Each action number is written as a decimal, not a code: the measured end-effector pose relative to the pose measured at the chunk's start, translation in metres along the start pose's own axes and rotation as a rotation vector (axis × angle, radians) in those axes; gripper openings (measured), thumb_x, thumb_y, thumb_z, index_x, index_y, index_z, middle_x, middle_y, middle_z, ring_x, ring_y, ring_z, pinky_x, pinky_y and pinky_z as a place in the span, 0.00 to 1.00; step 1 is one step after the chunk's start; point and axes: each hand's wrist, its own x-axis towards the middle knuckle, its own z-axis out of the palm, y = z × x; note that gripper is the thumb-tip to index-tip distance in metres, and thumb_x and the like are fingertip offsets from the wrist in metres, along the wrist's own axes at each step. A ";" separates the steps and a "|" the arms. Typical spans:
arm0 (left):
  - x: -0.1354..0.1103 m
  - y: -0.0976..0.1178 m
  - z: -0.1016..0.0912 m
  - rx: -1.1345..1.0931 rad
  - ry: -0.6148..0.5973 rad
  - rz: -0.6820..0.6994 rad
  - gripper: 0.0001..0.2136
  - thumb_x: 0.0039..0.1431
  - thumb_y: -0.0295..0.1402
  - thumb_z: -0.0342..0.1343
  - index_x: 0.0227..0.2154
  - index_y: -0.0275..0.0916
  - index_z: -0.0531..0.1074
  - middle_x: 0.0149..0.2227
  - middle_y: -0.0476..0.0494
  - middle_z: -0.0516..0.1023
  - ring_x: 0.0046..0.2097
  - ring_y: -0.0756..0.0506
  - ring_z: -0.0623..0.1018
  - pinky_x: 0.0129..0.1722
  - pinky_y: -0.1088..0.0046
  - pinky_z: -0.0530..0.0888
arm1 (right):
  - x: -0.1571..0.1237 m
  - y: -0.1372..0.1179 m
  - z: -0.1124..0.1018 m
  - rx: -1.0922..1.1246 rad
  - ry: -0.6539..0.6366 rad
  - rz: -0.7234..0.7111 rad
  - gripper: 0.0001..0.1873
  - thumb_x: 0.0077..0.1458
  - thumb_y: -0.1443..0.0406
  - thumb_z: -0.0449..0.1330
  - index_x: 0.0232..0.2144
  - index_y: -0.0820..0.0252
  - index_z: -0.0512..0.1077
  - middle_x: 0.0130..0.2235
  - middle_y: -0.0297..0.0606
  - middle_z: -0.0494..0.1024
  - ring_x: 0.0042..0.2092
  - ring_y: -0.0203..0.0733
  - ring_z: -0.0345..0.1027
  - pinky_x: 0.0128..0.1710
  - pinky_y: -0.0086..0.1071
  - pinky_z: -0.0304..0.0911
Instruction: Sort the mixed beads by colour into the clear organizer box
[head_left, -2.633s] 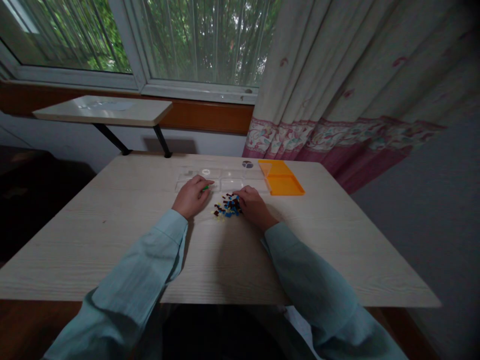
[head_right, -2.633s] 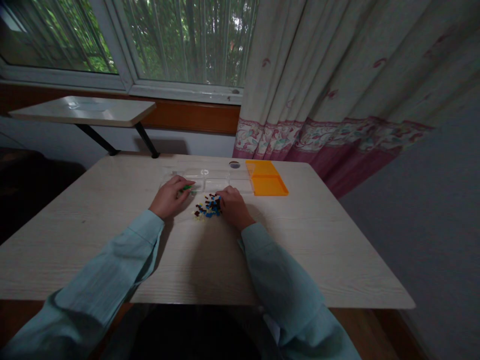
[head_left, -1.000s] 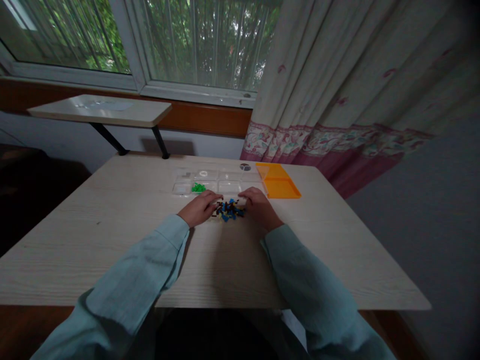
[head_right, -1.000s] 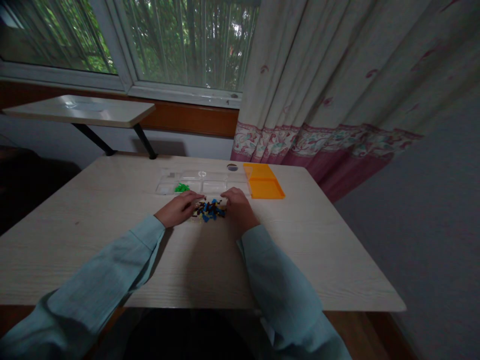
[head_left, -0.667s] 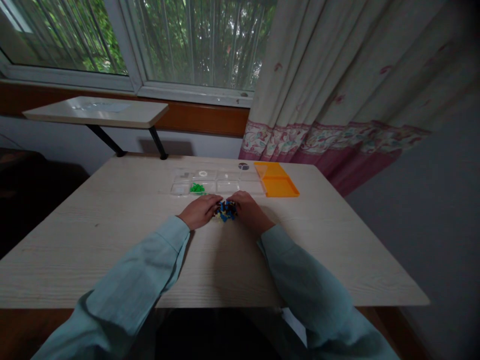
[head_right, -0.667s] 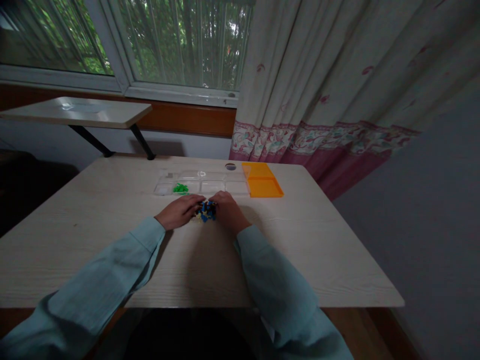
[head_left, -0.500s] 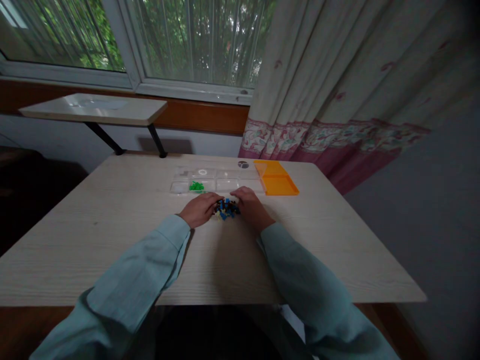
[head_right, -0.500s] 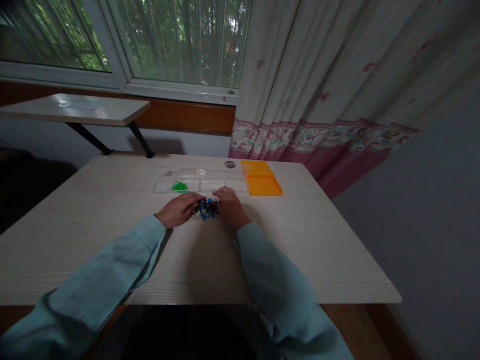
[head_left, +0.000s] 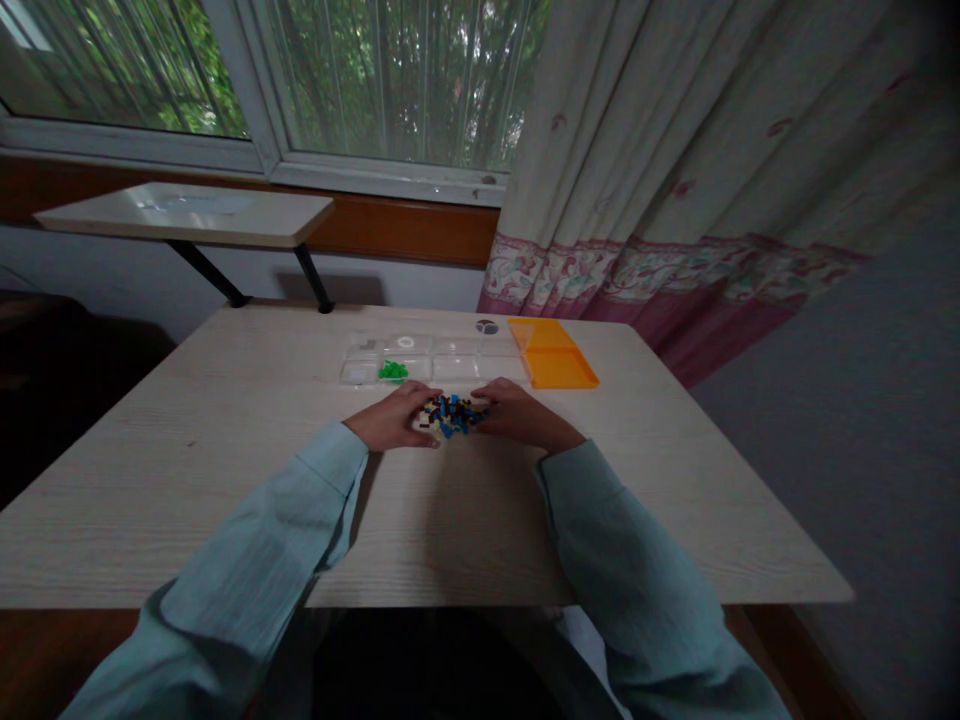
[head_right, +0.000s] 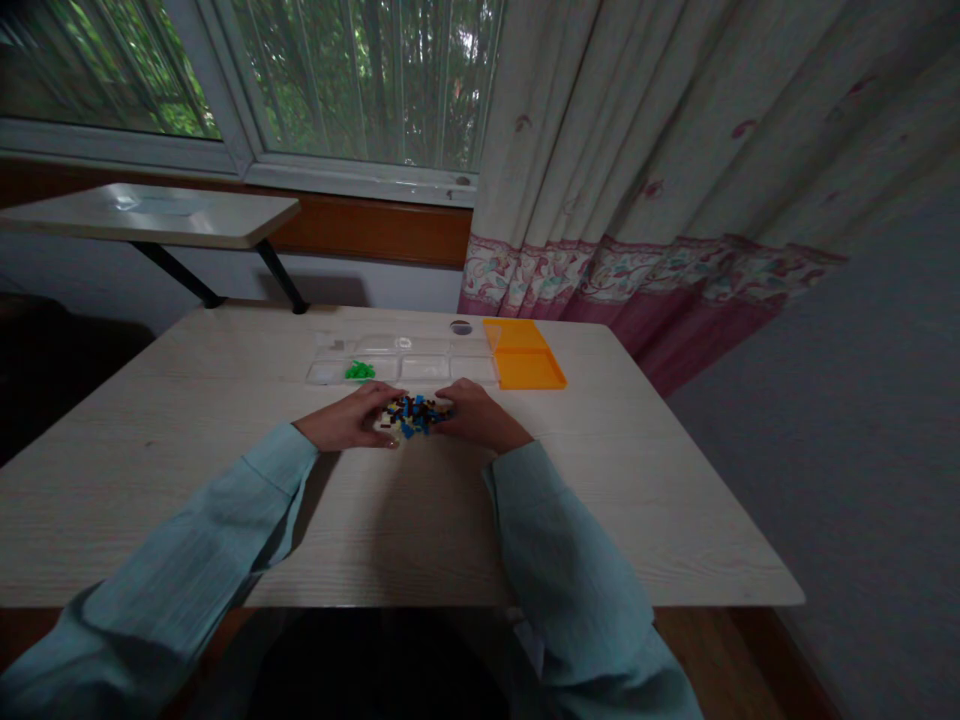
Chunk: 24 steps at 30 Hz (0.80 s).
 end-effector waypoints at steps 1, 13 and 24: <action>0.000 0.001 0.002 0.008 0.011 -0.005 0.35 0.49 0.42 0.65 0.59 0.40 0.61 0.51 0.37 0.65 0.46 0.44 0.70 0.48 0.64 0.72 | 0.000 -0.004 -0.001 0.009 -0.028 0.004 0.26 0.40 0.60 0.71 0.43 0.62 0.76 0.40 0.42 0.75 0.43 0.45 0.67 0.46 0.36 0.63; 0.003 0.004 0.010 0.096 0.101 -0.012 0.26 0.54 0.36 0.61 0.56 0.36 0.65 0.49 0.36 0.67 0.50 0.42 0.70 0.55 0.60 0.68 | 0.004 -0.032 0.006 0.138 0.013 0.059 0.19 0.42 0.72 0.66 0.40 0.63 0.77 0.39 0.39 0.74 0.39 0.38 0.67 0.42 0.30 0.64; 0.005 0.018 0.015 0.215 0.105 -0.007 0.35 0.48 0.48 0.64 0.57 0.39 0.64 0.52 0.35 0.66 0.53 0.38 0.69 0.56 0.59 0.67 | 0.003 -0.028 -0.002 0.154 -0.036 0.086 0.15 0.44 0.73 0.63 0.38 0.62 0.78 0.37 0.38 0.76 0.36 0.37 0.69 0.41 0.31 0.66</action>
